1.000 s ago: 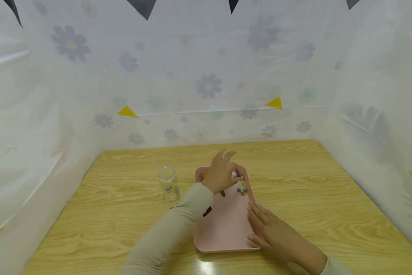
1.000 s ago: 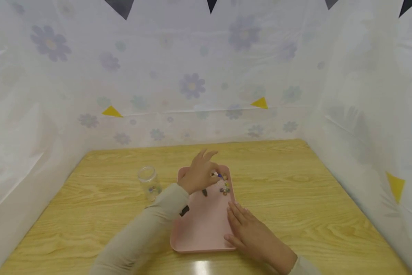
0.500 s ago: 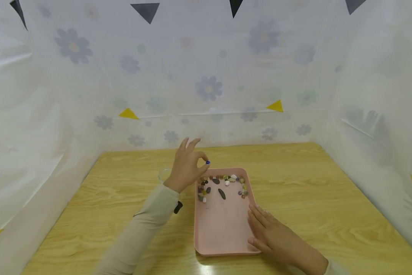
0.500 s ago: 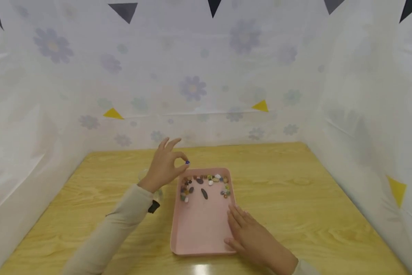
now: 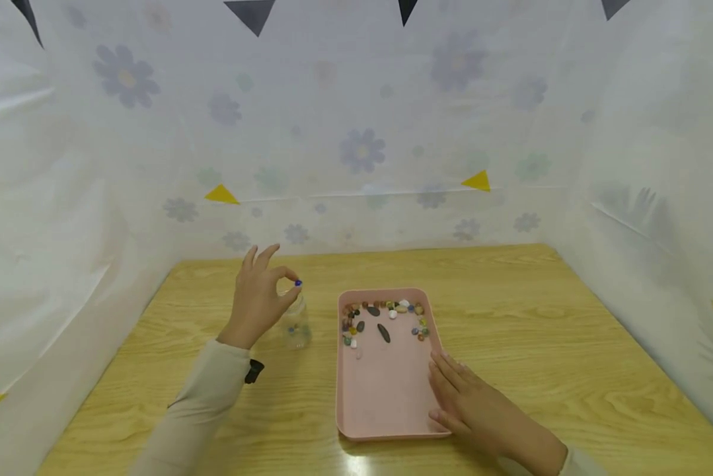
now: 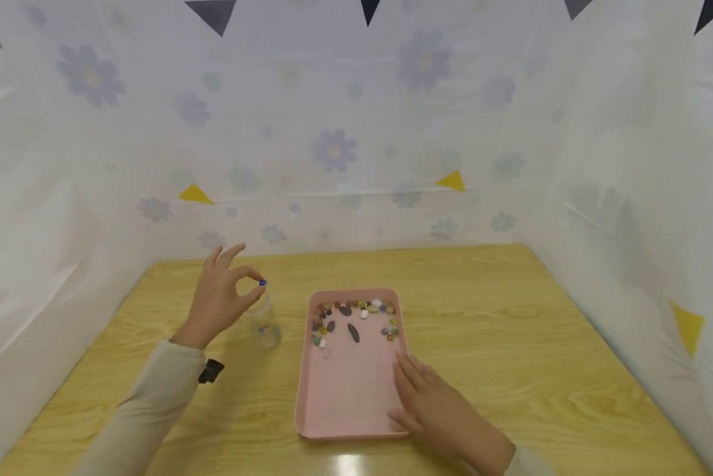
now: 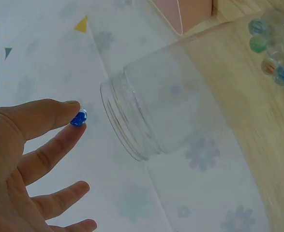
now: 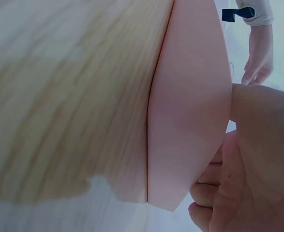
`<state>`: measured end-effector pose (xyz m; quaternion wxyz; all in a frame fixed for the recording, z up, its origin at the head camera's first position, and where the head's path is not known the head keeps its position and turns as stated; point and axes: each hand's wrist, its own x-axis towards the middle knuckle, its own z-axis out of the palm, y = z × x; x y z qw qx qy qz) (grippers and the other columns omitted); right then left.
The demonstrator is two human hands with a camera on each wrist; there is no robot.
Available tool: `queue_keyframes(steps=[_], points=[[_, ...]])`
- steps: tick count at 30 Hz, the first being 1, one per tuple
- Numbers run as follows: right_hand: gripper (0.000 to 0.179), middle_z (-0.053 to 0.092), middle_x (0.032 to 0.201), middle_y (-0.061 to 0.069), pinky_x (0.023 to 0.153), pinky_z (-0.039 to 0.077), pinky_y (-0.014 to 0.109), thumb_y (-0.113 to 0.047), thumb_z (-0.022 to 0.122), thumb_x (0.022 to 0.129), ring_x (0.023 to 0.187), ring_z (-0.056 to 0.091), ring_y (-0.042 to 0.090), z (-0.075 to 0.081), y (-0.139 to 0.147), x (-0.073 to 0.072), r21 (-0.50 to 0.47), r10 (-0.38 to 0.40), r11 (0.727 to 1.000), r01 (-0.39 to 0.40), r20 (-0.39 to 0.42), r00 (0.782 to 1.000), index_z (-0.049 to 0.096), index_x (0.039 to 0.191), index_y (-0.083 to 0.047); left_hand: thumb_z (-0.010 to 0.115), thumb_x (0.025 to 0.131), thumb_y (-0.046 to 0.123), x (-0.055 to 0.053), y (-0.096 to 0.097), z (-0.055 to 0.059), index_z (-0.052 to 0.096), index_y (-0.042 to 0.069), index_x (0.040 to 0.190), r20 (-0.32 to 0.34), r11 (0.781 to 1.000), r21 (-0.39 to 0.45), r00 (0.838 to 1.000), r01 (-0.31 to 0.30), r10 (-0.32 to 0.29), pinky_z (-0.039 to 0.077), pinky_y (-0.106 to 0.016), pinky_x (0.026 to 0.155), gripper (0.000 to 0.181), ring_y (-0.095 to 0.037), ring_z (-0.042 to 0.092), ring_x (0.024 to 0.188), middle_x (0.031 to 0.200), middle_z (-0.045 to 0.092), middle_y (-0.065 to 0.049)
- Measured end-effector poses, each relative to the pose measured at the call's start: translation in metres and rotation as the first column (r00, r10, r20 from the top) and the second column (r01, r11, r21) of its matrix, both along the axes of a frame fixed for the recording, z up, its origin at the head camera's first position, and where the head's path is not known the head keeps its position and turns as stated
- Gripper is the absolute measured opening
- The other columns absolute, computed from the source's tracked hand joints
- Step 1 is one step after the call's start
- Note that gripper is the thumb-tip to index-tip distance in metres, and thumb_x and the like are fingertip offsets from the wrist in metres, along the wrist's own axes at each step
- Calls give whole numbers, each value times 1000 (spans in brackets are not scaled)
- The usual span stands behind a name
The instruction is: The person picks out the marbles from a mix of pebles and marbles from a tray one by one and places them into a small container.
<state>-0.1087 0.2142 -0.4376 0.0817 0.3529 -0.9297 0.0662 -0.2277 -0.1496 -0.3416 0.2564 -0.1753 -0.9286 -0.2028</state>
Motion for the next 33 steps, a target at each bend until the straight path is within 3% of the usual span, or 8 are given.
queue_keyframes(steps=[12, 19, 33], points=[[62, 38, 147, 25, 111, -12, 14, -42, 47, 99, 134, 39, 38, -2, 0, -1, -22, -5, 1000, 5, -11, 1000, 46, 137, 7, 79, 79, 18, 4, -18, -13, 75, 8, 90, 85, 999, -6, 995, -45, 46, 24, -75, 99, 15, -51, 23, 136, 143, 43, -23], [63, 39, 146, 25, 111, -11, 12, -43, 47, 100, 134, 40, 38, -2, -1, 0, -18, -9, 1000, 9, -1, 1000, 46, 137, 8, 80, 78, 19, 3, -18, -18, 76, 8, 90, 78, 999, -20, 996, -42, 44, 30, -72, 98, 16, -49, 27, 135, 141, 46, -22], [63, 37, 147, 25, 110, -12, 12, -43, 45, 100, 135, 38, 38, 0, -2, 0, -6, -10, 1000, 11, 18, 1000, 45, 138, 8, 79, 79, 18, 2, -20, -20, 75, 8, 94, 93, 999, -2, 995, -46, 46, 30, -74, 96, 19, -51, 26, 135, 141, 46, -22]])
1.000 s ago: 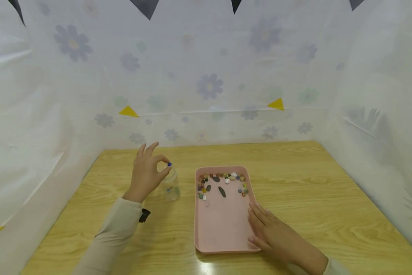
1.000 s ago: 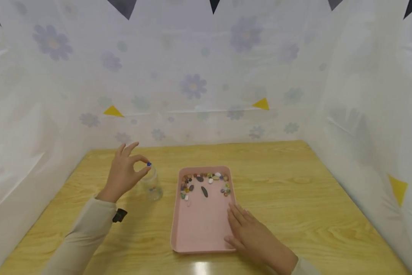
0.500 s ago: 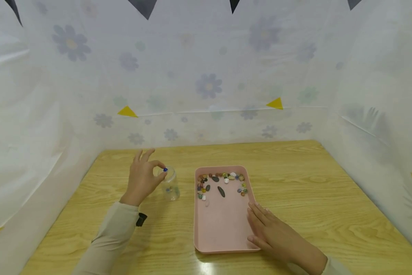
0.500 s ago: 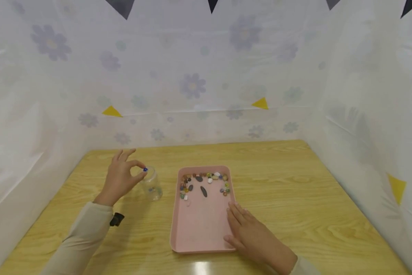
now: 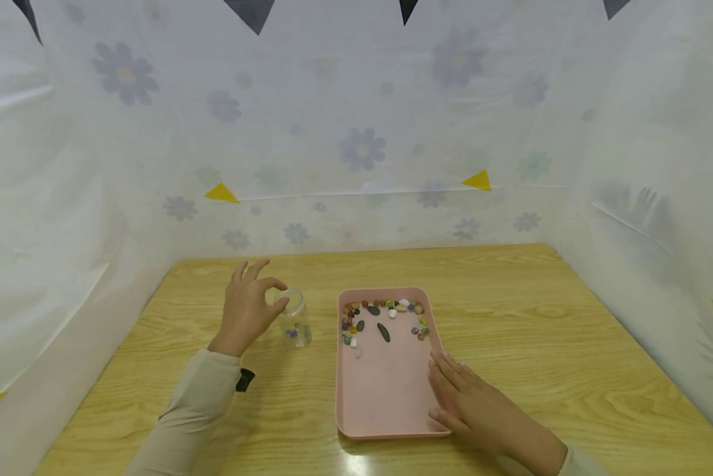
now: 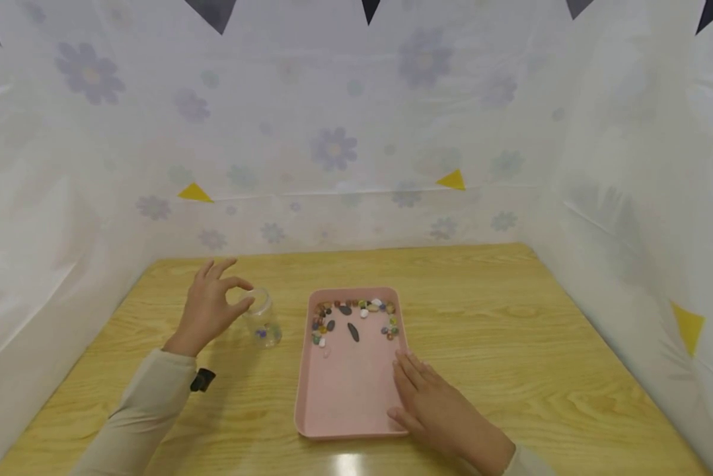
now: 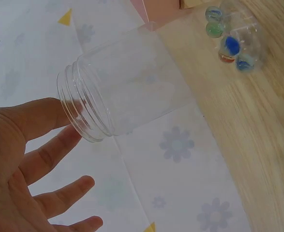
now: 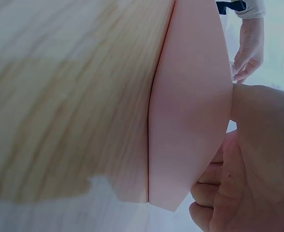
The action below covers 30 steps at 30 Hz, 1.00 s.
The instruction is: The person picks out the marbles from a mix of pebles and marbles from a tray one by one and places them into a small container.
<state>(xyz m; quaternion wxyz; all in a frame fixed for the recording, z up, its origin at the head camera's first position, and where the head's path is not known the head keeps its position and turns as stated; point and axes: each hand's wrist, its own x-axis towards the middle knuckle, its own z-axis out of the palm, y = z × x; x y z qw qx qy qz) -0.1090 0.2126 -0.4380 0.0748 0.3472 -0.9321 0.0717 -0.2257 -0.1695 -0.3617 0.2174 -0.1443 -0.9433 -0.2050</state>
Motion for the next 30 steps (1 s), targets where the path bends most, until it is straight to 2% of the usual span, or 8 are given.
queue_keyframes(steps=[19, 24, 30], points=[[64, 35, 149, 23, 109, -12, 12, -45, 45, 100, 137, 35, 37, 0, 1, 1, 0, -10, 1000, 10, 30, 1000, 44, 139, 6, 79, 78, 17, -1, 1, -1, 75, 8, 94, -8, 1000, -3, 1000, 4, -4, 28, -73, 99, 18, -50, 27, 135, 142, 45, -21], [64, 35, 149, 23, 109, -12, 13, -45, 44, 100, 137, 36, 37, 0, 1, 0, -2, -9, 1000, 9, 25, 1000, 45, 139, 6, 78, 79, 18, -2, 9, 3, 75, 9, 94, -24, 1000, -2, 999, 25, -25, 27, -71, 101, 17, -49, 29, 135, 141, 47, -21], [65, 38, 147, 23, 110, -12, 12, -45, 45, 99, 135, 38, 37, -2, 1, 0, -11, -9, 1000, 9, -3, 1000, 46, 137, 7, 78, 80, 19, -5, 28, 8, 75, 11, 93, -48, 998, -10, 997, 60, -60, 28, -69, 102, 16, -49, 29, 135, 140, 47, -21]])
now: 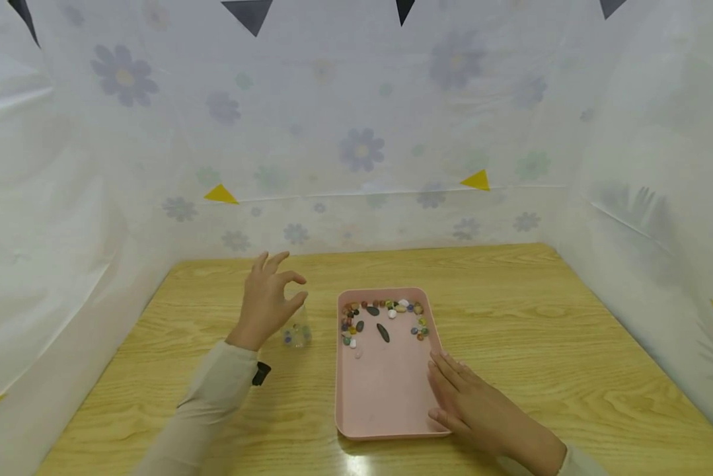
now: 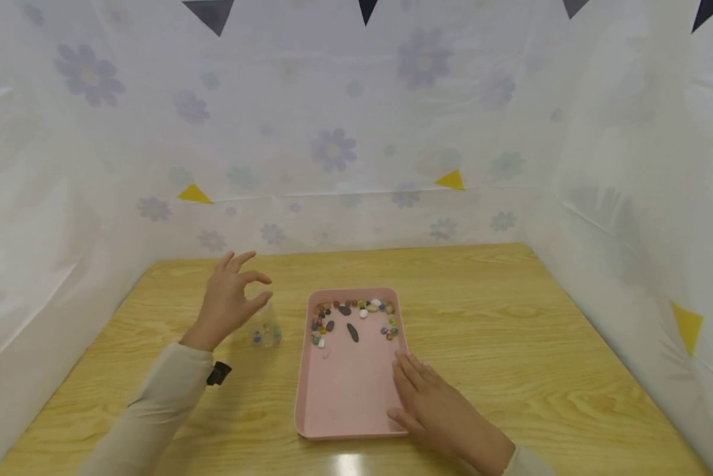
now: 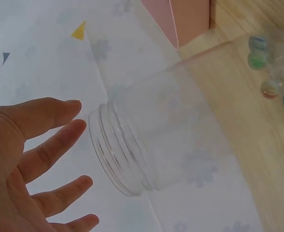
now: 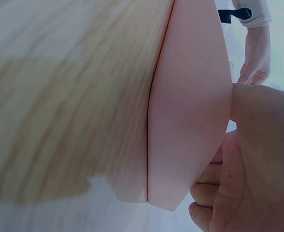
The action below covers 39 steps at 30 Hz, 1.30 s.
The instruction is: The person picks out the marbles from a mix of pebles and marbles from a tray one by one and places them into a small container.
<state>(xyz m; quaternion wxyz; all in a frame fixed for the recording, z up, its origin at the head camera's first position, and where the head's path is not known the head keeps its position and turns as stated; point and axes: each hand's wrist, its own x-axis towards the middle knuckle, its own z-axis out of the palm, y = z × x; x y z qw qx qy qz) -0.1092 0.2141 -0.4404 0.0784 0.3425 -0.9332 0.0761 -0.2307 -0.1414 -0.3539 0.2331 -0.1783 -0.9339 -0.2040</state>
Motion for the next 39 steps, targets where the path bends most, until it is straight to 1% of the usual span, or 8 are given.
queue_keyframes(steps=[5, 8, 12, 15, 21, 28, 35, 39], points=[[65, 37, 148, 23, 111, -8, 15, -45, 45, 99, 135, 38, 37, 1, 0, 0, 0, -2, 1000, 2, 5, 1000, 46, 138, 6, 80, 78, 18, -4, 23, 2, 75, 10, 92, -34, 997, -13, 996, 81, -81, 28, -65, 106, 16, -49, 31, 134, 139, 49, -21], [65, 35, 150, 22, 117, 12, 30, -46, 44, 99, 137, 36, 35, 2, 0, 1, 5, -14, 1000, 14, 33, 999, 44, 139, 5, 80, 78, 19, -6, 41, 1, 75, 12, 92, -20, 991, -32, 991, 131, -131, 28, -64, 107, 17, -48, 31, 135, 139, 49, -20], [66, 33, 151, 21, 107, 34, 50, -47, 43, 99, 138, 34, 35, 4, -1, 1, 14, -21, 1000, 20, 57, 998, 43, 140, 5, 79, 80, 23, -10, 65, -1, 75, 13, 94, 32, 982, -51, 983, 182, -181, 27, -62, 109, 18, -46, 29, 137, 142, 46, -18], [66, 33, 151, 21, 111, 29, 44, -47, 43, 100, 138, 34, 35, 5, -2, 2, 11, -20, 1000, 19, 61, 998, 43, 141, 5, 79, 80, 24, -13, 84, -2, 75, 14, 95, 50, 973, -64, 974, 222, -219, 27, -61, 109, 19, -46, 29, 137, 142, 46, -17], [64, 36, 149, 23, 111, -4, 17, -44, 45, 99, 136, 36, 37, 3, -2, 3, -13, -2, 1000, 2, 17, 1000, 45, 139, 6, 75, 83, 25, -15, 116, -8, 76, 15, 93, 54, 946, -136, 955, 295, -290, 29, -57, 110, 14, -43, 31, 136, 141, 47, -17], [63, 37, 148, 24, 111, -7, 17, -43, 47, 99, 134, 39, 37, 1, -1, 3, 1, 15, 1000, -15, -38, 999, 46, 138, 7, 74, 85, 29, -7, 146, -17, 75, 22, 93, 150, 941, -165, 951, 294, -271, 29, -56, 110, 11, -41, 27, 139, 146, 43, -12], [64, 36, 149, 22, 109, 32, 46, -45, 45, 99, 136, 37, 36, 3, -2, 2, 14, -2, 1000, 3, -20, 1000, 46, 138, 6, 75, 83, 31, -11, 171, -34, 77, 24, 95, 215, 938, -211, 949, 275, -230, 32, -54, 109, 14, -40, 29, 139, 145, 45, -8], [64, 35, 149, 22, 111, 31, 43, -45, 45, 99, 136, 37, 35, 3, -2, 2, 9, -3, 1000, 3, -12, 1000, 45, 139, 6, 76, 82, 32, -16, 182, -48, 78, 22, 93, 241, 941, -213, 947, 264, -211, 30, -53, 111, 16, -34, 32, 139, 140, 51, -6]])
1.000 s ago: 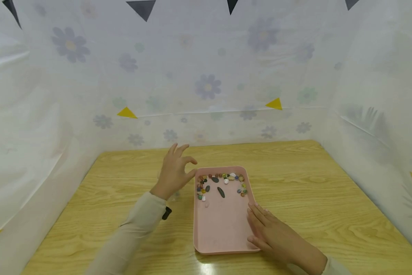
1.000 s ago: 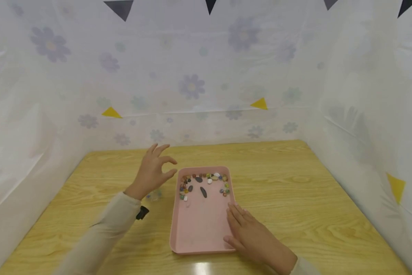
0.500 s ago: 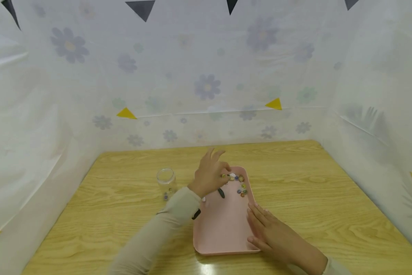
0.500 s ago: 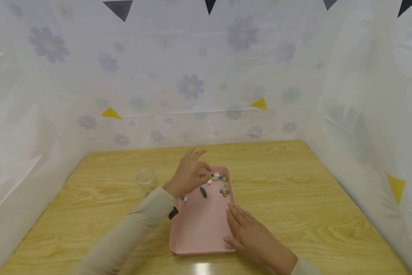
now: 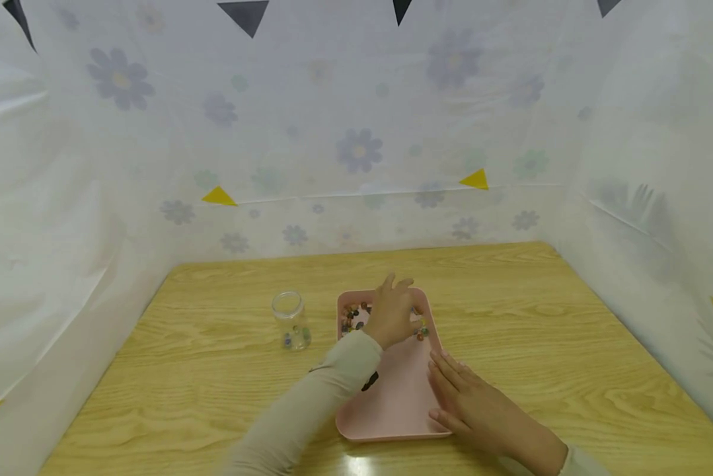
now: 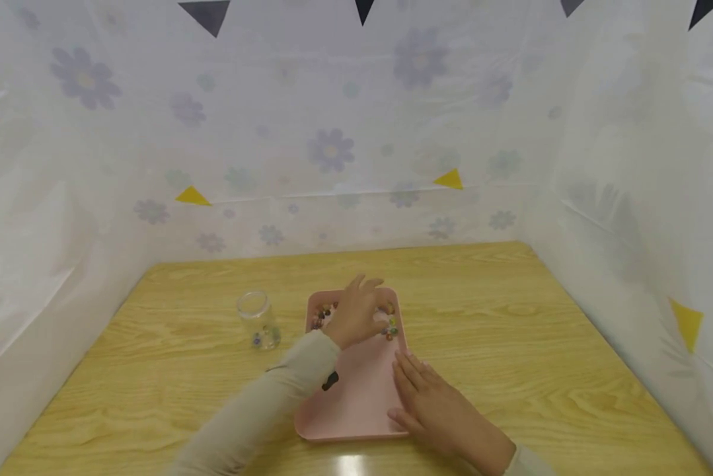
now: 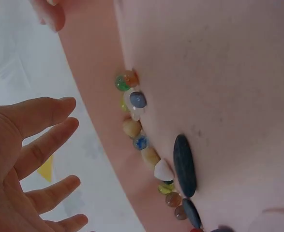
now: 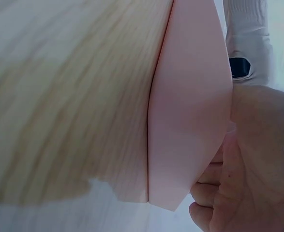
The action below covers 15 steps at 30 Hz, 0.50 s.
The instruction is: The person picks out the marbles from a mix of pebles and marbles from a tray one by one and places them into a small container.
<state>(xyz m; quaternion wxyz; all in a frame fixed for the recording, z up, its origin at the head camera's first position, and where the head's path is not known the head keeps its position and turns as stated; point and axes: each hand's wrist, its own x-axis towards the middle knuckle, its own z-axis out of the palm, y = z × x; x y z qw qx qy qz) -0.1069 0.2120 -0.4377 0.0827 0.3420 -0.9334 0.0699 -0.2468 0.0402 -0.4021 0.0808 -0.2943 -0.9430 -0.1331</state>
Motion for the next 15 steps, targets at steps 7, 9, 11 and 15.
queue_keyframes(steps=[7, 9, 11, 15], points=[[64, 36, 149, 23, 113, -6, 17, -44, 47, 99, 135, 39, 36, -4, 1, -2, -13, 16, 1000, -17, -30, 999, 46, 138, 7, 77, 81, 32, -3, 10, -23, 77, 22, 87, 5, 1000, -21, 1000, -15, 15, 31, -52, 110, 11, -32, 34, 137, 133, 58, -1], [64, 37, 148, 24, 111, -10, 14, -44, 47, 99, 134, 39, 37, -4, 1, -2, -13, 21, 1000, -21, -38, 999, 46, 138, 7, 77, 81, 34, -2, 11, -26, 76, 23, 88, -6, 999, -32, 1000, -26, 26, 33, -52, 108, 13, -36, 34, 137, 133, 58, -1], [64, 37, 148, 24, 111, -10, 14, -43, 47, 99, 134, 40, 37, -4, 1, -2, -11, 25, 1000, -26, -44, 999, 46, 138, 8, 77, 80, 35, -1, 13, -29, 76, 24, 87, -19, 999, -37, 999, -39, 38, 35, -52, 108, 13, -38, 34, 136, 135, 55, -1], [64, 37, 147, 25, 111, -11, 14, -43, 49, 99, 134, 40, 38, -4, 2, -2, -8, 34, 999, -35, -50, 998, 45, 138, 8, 78, 80, 35, 0, 15, -33, 76, 24, 86, -19, 997, -34, 998, -62, 62, 35, -53, 108, 13, -39, 33, 137, 140, 51, -2]])
